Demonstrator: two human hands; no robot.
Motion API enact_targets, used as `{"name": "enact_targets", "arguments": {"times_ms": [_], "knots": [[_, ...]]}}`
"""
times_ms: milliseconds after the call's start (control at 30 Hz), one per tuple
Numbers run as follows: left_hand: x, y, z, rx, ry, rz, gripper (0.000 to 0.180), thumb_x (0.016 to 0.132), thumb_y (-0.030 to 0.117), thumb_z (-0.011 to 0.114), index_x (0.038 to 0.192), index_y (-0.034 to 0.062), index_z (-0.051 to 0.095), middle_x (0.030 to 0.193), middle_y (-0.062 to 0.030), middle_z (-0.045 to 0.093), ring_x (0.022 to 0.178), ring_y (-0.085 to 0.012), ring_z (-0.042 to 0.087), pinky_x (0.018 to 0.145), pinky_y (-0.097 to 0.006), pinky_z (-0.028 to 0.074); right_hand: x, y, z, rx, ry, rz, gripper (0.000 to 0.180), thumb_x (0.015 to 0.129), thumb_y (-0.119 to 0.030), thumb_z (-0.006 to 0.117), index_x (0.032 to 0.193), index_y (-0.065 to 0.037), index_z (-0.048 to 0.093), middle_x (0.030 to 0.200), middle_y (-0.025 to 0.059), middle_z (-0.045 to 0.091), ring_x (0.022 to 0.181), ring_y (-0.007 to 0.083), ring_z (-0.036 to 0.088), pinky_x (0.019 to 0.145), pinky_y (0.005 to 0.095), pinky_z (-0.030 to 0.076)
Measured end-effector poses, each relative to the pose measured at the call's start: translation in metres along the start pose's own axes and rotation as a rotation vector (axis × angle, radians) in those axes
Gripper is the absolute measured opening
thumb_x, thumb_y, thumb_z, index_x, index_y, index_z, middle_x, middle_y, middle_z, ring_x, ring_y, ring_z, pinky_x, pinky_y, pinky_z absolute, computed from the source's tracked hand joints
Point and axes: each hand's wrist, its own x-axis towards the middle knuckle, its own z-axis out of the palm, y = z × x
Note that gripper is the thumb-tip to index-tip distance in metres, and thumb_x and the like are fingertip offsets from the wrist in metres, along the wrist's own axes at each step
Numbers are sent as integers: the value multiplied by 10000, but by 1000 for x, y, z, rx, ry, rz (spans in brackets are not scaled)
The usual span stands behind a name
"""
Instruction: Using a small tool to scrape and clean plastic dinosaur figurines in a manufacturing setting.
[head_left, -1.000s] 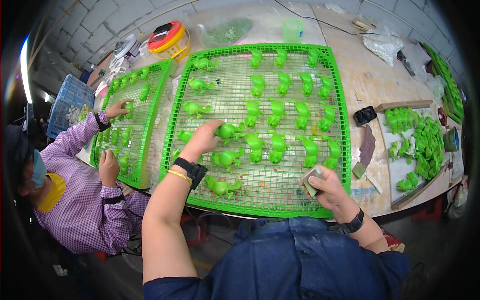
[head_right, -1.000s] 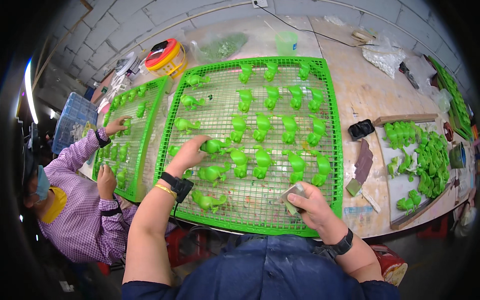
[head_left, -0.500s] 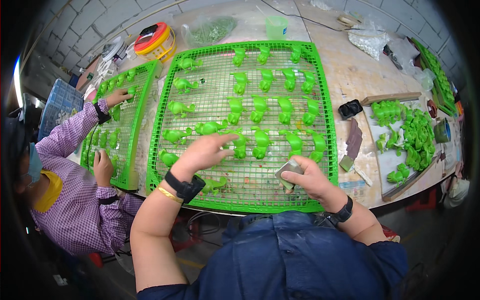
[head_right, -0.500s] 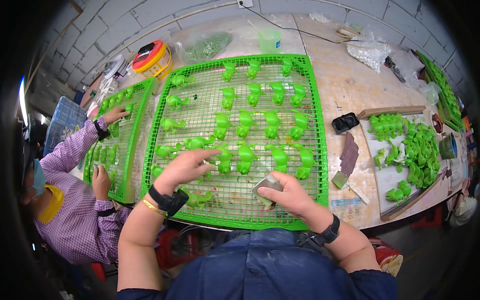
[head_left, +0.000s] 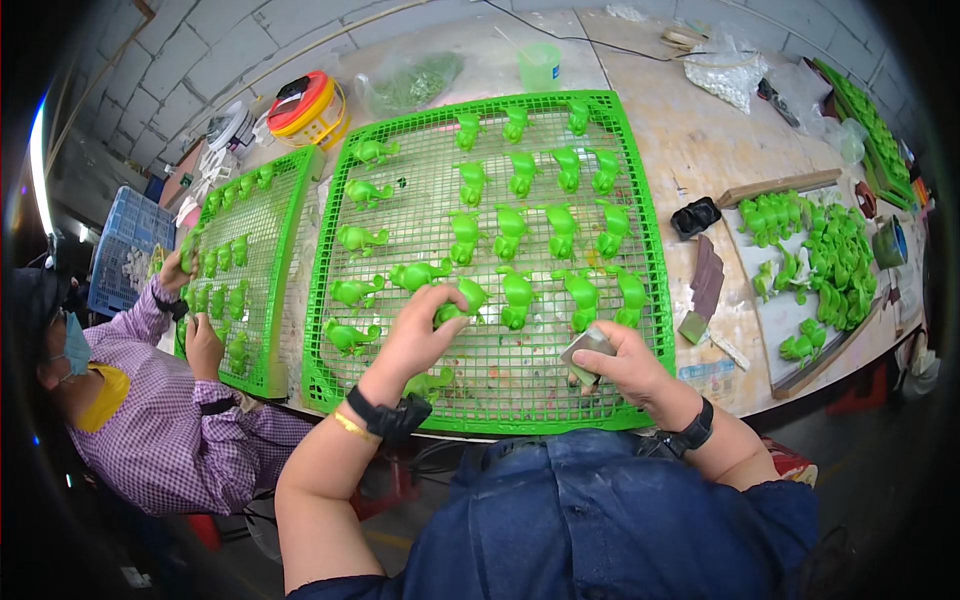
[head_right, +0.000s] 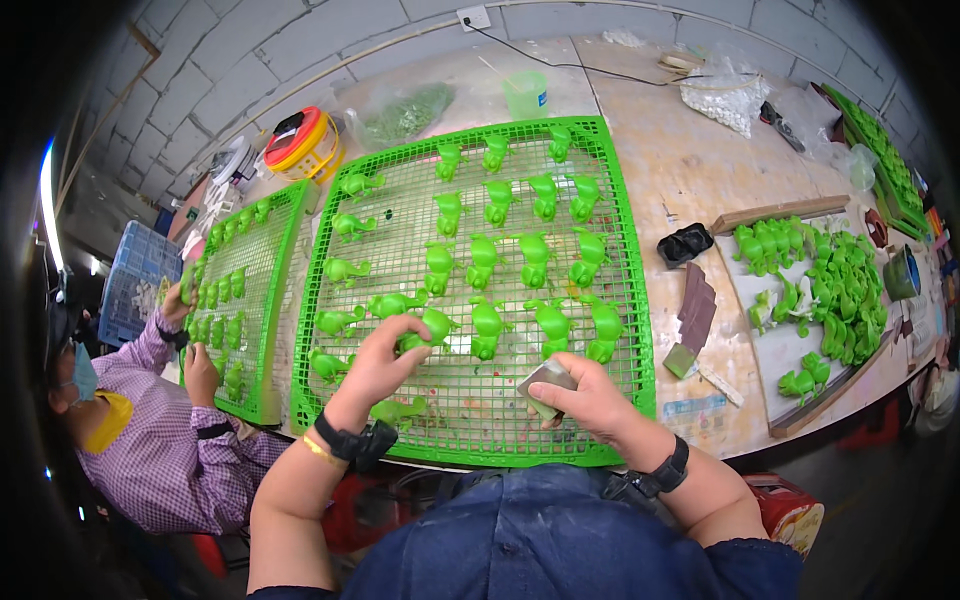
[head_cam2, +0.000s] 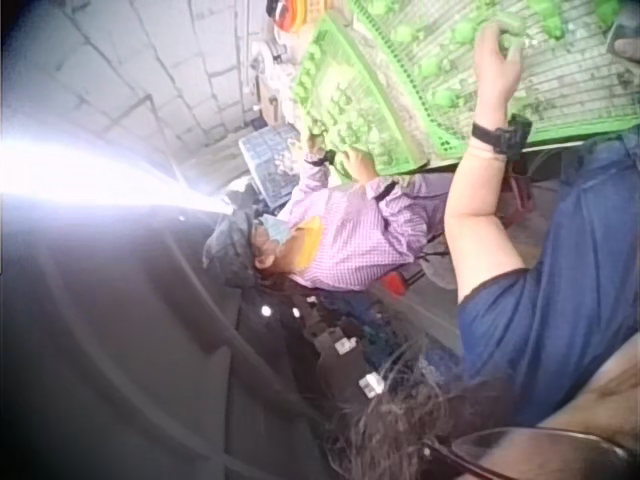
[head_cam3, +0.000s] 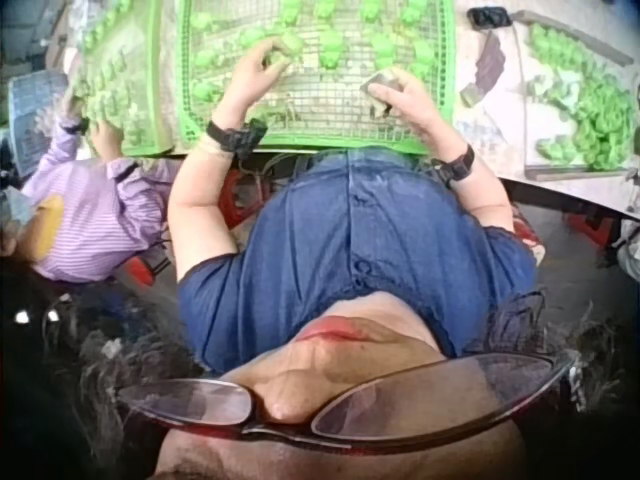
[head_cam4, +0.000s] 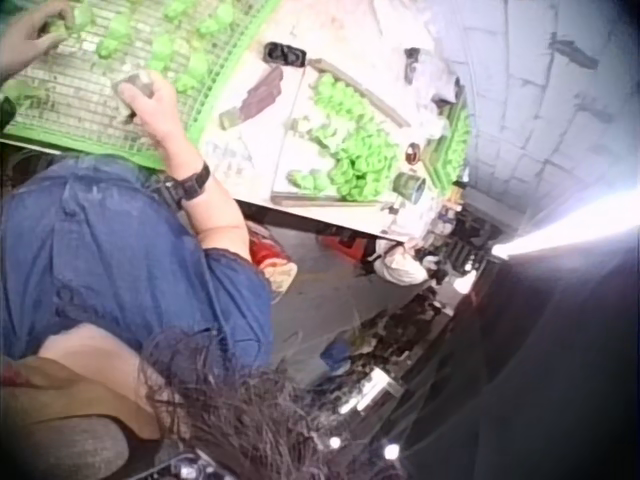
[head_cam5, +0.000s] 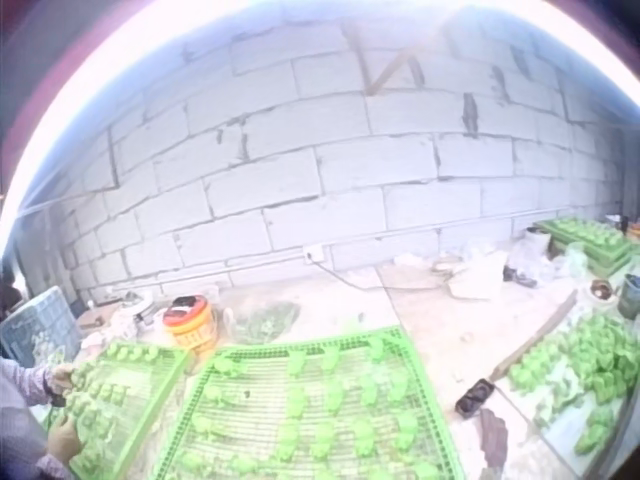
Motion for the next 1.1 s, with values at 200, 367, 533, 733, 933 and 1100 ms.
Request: {"name": "enact_targets", "arguments": {"times_ms": [200, 367, 533, 733, 933, 1100], "knots": [[-38, 46, -10, -813, -32, -199, 457, 813, -58, 583, 1204, 42, 370, 1080, -78, 474, 970, -161, 522, 814, -304, 505, 14, -8, 8, -41, -56, -79, 226, 854, -130, 637, 1039, -10, 592, 841, 31, 630, 735, 83, 578, 672, 225, 458], [-63, 58, 4, -1054, -45, -153, 563, 811, -32, 605, 1315, -1, 356, 1148, -89, 444, 1085, -188, 489, 902, -334, 471, 27, -8, 18, 63, -226, -74, 402, 847, -142, 648, 1206, -8, 526, 960, 58, 630, 865, 105, 591, 785, 249, 453], [-74, 59, 16, -1005, -46, -100, 484, 816, -20, 605, 1265, -39, 426, 1169, -90, 439, 1129, -209, 474, 956, -339, 433, 24, -4, 21, 294, -377, 22, 368, 853, -173, 655, 1152, 0, 528, 972, 103, 622, 909, 185, 622, 698, 289, 522], [-85, 58, 31, -1146, -12, -245, 426, 870, 65, 597, 1248, -46, 436, 1055, -97, 562, 856, -155, 584, 729, -282, 507, 19, 0, 27, 361, -352, 61, 296, 868, -174, 635, 1087, 0, 538, 968, 107, 608, 900, 189, 624, 666, 290, 549], [-89, 56, 36, -1101, -34, -302, 450, 851, 69, 628, 1249, -46, 452, 1012, -76, 580, 776, -119, 573, 688, -248, 498, 21, 10, 24, 382, -364, 78, 263, 874, -169, 627, 1058, -2, 539, 938, 121, 620, 834, 188, 633, 661, 295, 548], [-89, 65, 35, -989, -47, -330, 518, 816, 4, 640, 1288, -49, 434, 1033, -72, 572, 776, -84, 560, 621, -219, 497, 25, 16, 18, 413, -333, 116, 231, 874, -159, 619, 1041, -17, 543, 925, 115, 623, 797, 197, 640, 641, 307, 544]]}}
